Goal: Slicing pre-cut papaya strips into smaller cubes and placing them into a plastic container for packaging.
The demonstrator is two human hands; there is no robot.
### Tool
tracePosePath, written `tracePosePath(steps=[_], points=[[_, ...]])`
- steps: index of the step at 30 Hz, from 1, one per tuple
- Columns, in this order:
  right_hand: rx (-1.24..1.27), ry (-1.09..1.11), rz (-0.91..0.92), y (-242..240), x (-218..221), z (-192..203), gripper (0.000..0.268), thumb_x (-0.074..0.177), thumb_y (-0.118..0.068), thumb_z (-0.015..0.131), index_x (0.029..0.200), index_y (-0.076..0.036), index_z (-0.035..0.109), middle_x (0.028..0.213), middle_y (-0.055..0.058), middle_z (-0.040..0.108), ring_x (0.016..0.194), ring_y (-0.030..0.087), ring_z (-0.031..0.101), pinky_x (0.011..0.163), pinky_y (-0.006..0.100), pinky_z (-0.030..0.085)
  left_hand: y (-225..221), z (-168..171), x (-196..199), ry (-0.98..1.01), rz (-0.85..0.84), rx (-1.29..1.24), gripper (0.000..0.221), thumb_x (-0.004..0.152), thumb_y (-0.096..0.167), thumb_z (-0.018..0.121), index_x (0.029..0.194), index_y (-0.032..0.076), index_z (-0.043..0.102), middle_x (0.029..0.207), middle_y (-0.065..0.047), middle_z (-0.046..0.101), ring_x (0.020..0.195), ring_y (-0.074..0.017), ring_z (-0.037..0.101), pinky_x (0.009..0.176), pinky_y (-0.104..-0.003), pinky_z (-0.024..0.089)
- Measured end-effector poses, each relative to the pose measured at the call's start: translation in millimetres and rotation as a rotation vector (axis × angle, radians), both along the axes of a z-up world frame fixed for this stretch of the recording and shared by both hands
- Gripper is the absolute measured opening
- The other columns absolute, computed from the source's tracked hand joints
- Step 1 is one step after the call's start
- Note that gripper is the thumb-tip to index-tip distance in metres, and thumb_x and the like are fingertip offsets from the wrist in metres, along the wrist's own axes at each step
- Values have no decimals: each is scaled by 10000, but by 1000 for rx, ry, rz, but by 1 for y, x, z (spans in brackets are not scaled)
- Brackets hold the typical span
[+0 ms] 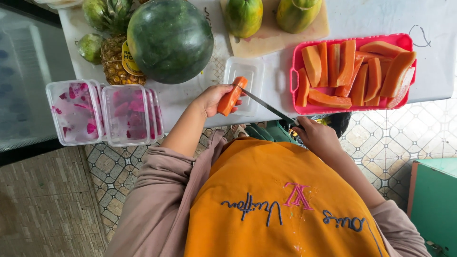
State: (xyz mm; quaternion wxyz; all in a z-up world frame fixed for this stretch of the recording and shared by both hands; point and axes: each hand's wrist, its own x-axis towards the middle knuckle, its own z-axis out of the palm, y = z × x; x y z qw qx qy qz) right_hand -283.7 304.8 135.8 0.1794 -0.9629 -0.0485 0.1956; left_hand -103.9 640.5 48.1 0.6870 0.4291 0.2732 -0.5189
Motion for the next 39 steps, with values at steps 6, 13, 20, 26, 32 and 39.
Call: tracePosePath(steps=[6, 13, 20, 26, 32, 39], points=[[39, 134, 1, 1, 9, -14, 327, 1039, -401, 500, 1272, -179, 559, 1006, 158, 734, 889, 462, 728, 775, 589, 595, 10, -15, -2, 5, -26, 12, 428, 1017, 263, 557, 1417, 131, 481, 1306, -221, 588, 1045, -407, 718, 739, -526, 669], [71, 169, -72, 1, 17, 8, 310, 1038, -421, 532, 1221, -181, 603, 912, 148, 742, 881, 445, 726, 787, 564, 581, 6, 1, 0, 12, 21, -31, 410, 1009, 295, 534, 1377, 115, 514, 1289, -207, 612, 1065, -398, 717, 767, -514, 664], [-3, -11, -30, -2, -2, 10, 336, 1013, -466, 549, 1243, -223, 584, 882, 103, 712, 811, 385, 724, 735, 526, 597, 1, -20, 3, -22, 33, -73, 433, 1014, 374, 497, 1346, 113, 598, 1326, -194, 649, 1113, -383, 710, 832, -519, 662], [-8, -178, 69, -3, -10, 7, 290, 1020, -417, 555, 1222, -212, 594, 831, 63, 705, 698, 337, 726, 641, 481, 612, -4, -33, 7, -54, 2, -110, 482, 1035, 369, 429, 1404, 117, 609, 1413, -168, 629, 1149, -358, 702, 852, -492, 658], [-34, -204, 94, -6, -10, 2, 295, 1023, -427, 539, 1230, -221, 582, 831, 56, 696, 679, 332, 722, 609, 482, 607, -5, -44, 10, -40, 4, -140, 491, 1034, 363, 437, 1422, 99, 583, 1429, -163, 619, 1156, -362, 699, 878, -500, 652], [-56, -134, 137, -8, -8, -18, 281, 1031, -428, 516, 1202, -208, 554, 844, 83, 702, 681, 349, 724, 612, 489, 611, -9, -34, 10, -10, -2, -146, 499, 1041, 348, 450, 1443, 56, 500, 1432, -190, 610, 1186, -430, 673, 962, -582, 587]])
